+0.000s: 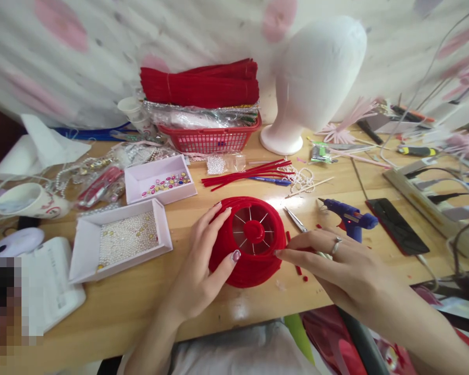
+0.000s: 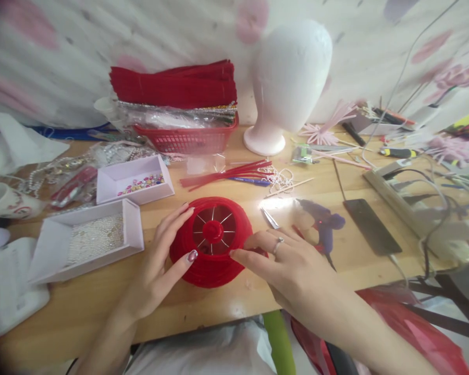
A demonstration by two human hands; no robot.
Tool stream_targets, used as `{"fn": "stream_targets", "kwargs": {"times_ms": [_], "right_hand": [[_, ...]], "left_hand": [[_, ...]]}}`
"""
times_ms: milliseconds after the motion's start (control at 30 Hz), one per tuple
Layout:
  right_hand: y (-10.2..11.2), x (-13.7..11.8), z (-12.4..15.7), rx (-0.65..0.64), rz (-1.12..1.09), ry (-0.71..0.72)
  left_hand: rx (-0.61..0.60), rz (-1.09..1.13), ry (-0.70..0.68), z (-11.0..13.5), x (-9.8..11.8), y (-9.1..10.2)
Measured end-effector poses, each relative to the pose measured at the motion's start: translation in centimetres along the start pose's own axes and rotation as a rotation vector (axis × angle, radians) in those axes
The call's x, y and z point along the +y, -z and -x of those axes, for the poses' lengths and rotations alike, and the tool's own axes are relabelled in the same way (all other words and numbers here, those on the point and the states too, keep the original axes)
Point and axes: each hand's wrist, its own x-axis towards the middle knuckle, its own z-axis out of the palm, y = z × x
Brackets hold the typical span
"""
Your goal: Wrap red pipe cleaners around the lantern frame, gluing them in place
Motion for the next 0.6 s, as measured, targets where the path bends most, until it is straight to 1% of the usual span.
{"fn": "stream_targets", "kwargs": {"times_ms": [100, 300, 600], "right_hand": [[-0.2, 0.4, -0.6, 0.024, -0.060, -0.010], [-0.8, 1.6, -1.6, 0.061, -0.128, 0.064], [-1.8, 2.4, -1.3, 0.108, -0.152, 0.106]], "left_hand": [[0.002, -0.005, -0.007, 0.0, 0.1, 0.0], [0.007, -0.006, -0.009, -0.1, -0.2, 0.0], [0.025, -0.089, -0.002, 0.2, 0.1, -0.3]]}}
